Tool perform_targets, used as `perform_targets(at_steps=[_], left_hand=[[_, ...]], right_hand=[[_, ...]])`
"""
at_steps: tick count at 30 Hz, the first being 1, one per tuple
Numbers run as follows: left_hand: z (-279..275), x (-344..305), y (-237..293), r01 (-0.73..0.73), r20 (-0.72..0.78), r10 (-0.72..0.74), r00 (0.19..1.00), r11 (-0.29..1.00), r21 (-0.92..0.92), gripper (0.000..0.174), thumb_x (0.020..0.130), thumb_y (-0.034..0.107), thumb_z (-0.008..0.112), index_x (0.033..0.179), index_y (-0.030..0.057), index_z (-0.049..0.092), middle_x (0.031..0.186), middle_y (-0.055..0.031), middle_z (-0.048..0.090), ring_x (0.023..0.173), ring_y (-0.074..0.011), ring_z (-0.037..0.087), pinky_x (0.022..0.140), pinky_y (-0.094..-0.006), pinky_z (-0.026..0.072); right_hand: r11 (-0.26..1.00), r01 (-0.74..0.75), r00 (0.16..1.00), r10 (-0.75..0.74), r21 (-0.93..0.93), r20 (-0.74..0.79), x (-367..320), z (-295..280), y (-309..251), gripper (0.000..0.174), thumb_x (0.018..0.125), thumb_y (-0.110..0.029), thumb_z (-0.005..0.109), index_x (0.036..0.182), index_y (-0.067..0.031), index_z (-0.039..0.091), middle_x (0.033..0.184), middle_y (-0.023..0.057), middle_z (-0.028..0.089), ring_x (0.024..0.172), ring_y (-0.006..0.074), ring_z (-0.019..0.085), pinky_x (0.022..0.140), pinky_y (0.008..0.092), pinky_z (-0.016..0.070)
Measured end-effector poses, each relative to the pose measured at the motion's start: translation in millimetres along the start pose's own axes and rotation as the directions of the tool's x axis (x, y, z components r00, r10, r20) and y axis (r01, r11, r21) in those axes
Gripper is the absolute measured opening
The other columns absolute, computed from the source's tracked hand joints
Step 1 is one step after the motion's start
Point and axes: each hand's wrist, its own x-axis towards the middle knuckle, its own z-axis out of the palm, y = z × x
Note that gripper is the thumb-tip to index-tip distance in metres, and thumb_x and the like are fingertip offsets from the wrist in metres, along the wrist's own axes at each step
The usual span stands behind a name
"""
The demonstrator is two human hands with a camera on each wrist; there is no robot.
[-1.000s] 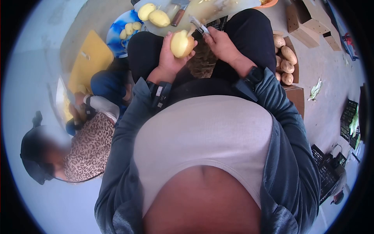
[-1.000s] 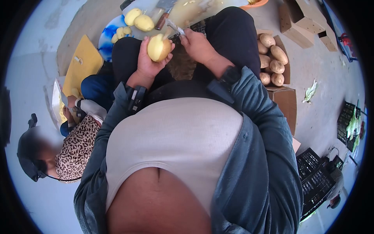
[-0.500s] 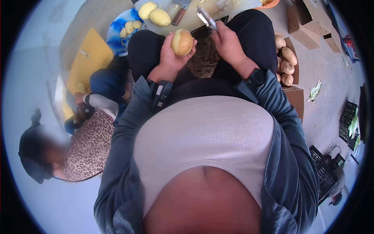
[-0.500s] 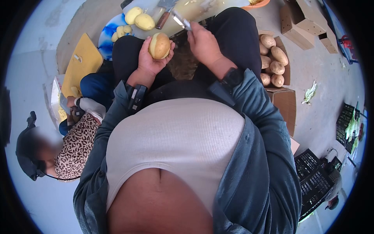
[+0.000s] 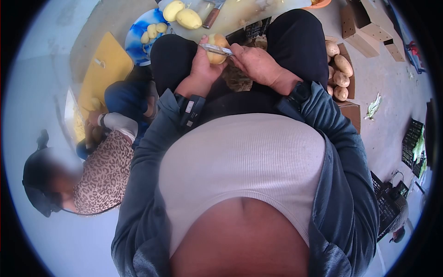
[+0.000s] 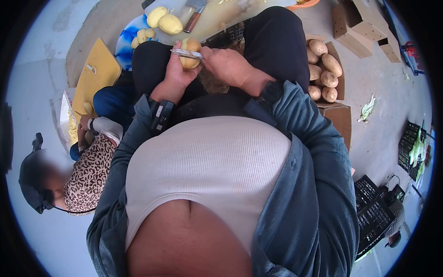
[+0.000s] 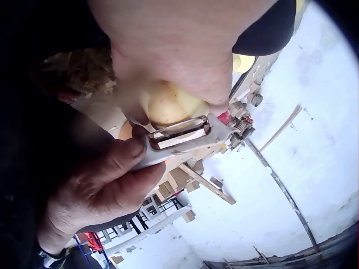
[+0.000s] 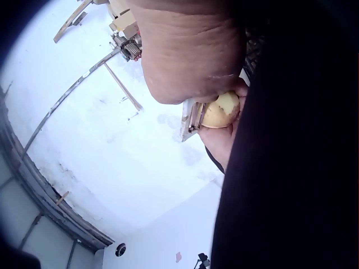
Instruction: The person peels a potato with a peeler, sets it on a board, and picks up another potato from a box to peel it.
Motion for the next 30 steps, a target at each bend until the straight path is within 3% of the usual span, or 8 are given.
perform_targets(at_steps=[4, 6, 7, 13, 15, 18, 23, 30], left_hand=[[-1, -2, 0, -0.038, -0.015, 0.038, 0.999, 0.999, 0.026, 0.047, 0.087, 0.047, 0.052, 0.114, 0.0084, 0.052, 0.109, -0.0117, 0.058, 0.099, -0.0276, 0.056, 0.086, -0.0438, 0.0466], [-5, -6, 3, 0.032, 0.169, -0.059, 0.984, 0.987, 0.158, 0.048, 0.087, 0.047, 0.052, 0.112, 0.006, 0.052, 0.106, -0.0131, 0.059, 0.092, -0.0271, 0.059, 0.079, -0.0422, 0.0489], [-5, -6, 4, 0.032, 0.17, -0.059, 0.984, 0.987, 0.159, 0.048, 0.087, 0.047, 0.052, 0.112, 0.006, 0.052, 0.106, -0.0131, 0.059, 0.092, -0.0271, 0.059, 0.079, -0.0422, 0.0489], [-8, 1, 4, 0.029, 0.132, -0.031, 0.991, 0.999, 0.015, 0.043, 0.089, 0.045, 0.051, 0.111, 0.0078, 0.051, 0.1, -0.0115, 0.059, 0.087, -0.0291, 0.059, 0.071, -0.0403, 0.047], [-4, 2, -3, -0.096, 0.029, 0.095, 0.995, 0.993, 0.066, 0.046, 0.091, 0.046, 0.044, 0.115, 0.0075, 0.05, 0.11, -0.014, 0.057, 0.098, -0.0281, 0.057, 0.085, -0.0428, 0.0465], [-4, 7, -4, -0.071, -0.012, 0.072, 0.997, 0.997, 0.025, 0.047, 0.092, 0.047, 0.042, 0.118, 0.0087, 0.049, 0.112, -0.0147, 0.056, 0.104, -0.0291, 0.054, 0.09, -0.0454, 0.044], [-14, 11, 0, -0.033, 0.118, 0.044, 0.992, 0.995, -0.094, 0.051, 0.092, 0.048, 0.039, 0.118, 0.0046, 0.048, 0.111, -0.0177, 0.056, 0.104, -0.0312, 0.055, 0.091, -0.0473, 0.0437], [-7, 3, 6, 0.031, 0.069, -0.011, 0.998, 0.958, -0.286, 0.051, 0.091, 0.042, 0.046, 0.118, -0.0009, 0.046, 0.111, -0.0208, 0.053, 0.102, -0.0343, 0.054, 0.093, -0.0461, 0.0441]], right_hand=[[0.992, -0.123, 0.988, 0.123, 0.008, -0.09, 3, 7, 16, 0.017, 0.09, -0.017, 0.048, 0.089, -0.0019, 0.042, 0.066, 0.023, 0.056, 0.067, 0.0426, 0.056, 0.059, 0.0494, 0.0449], [0.966, -0.257, 0.957, 0.254, -0.007, -0.138, 9, 0, 30, 0.018, 0.089, -0.016, 0.047, 0.086, 0.0016, 0.046, 0.07, 0.0236, 0.06, 0.068, 0.0409, 0.06, 0.062, 0.0486, 0.0483], [0.966, -0.258, 0.957, 0.254, -0.007, -0.139, 9, 2, 32, 0.018, 0.089, -0.016, 0.047, 0.086, 0.0016, 0.046, 0.07, 0.0236, 0.06, 0.068, 0.0409, 0.06, 0.062, 0.0486, 0.0483], [0.992, -0.104, 0.979, 0.115, 0.074, -0.166, 3, -5, 10, 0.018, 0.089, -0.018, 0.05, 0.088, -0.0002, 0.046, 0.067, 0.0237, 0.058, 0.067, 0.0414, 0.059, 0.062, 0.0489, 0.0481], [0.998, -0.025, 0.995, 0.031, 0.058, -0.095, -1, 2, 7, 0.016, 0.09, -0.017, 0.049, 0.087, -0.0022, 0.042, 0.069, 0.023, 0.055, 0.067, 0.0426, 0.055, 0.058, 0.0471, 0.0442], [1.0, -0.005, 1.0, 0.005, 0.019, 0.006, -2, 3, 1, 0.016, 0.091, -0.017, 0.048, 0.09, -0.0026, 0.041, 0.072, 0.0219, 0.056, 0.07, 0.0419, 0.056, 0.059, 0.047, 0.0455], [0.999, 0.03, 0.993, -0.027, -0.031, 0.112, -1, 13, 4, 0.018, 0.091, -0.016, 0.048, 0.096, -0.0012, 0.039, 0.08, 0.0214, 0.059, 0.072, 0.0399, 0.059, 0.06, 0.0462, 0.0481], [0.992, 0.09, 0.996, -0.09, -0.083, 0.007, 0, 19, 2, 0.02, 0.088, -0.015, 0.047, 0.098, 0.0016, 0.045, 0.07, 0.0193, 0.063, 0.063, 0.0361, 0.062, 0.057, 0.0449, 0.0506]])
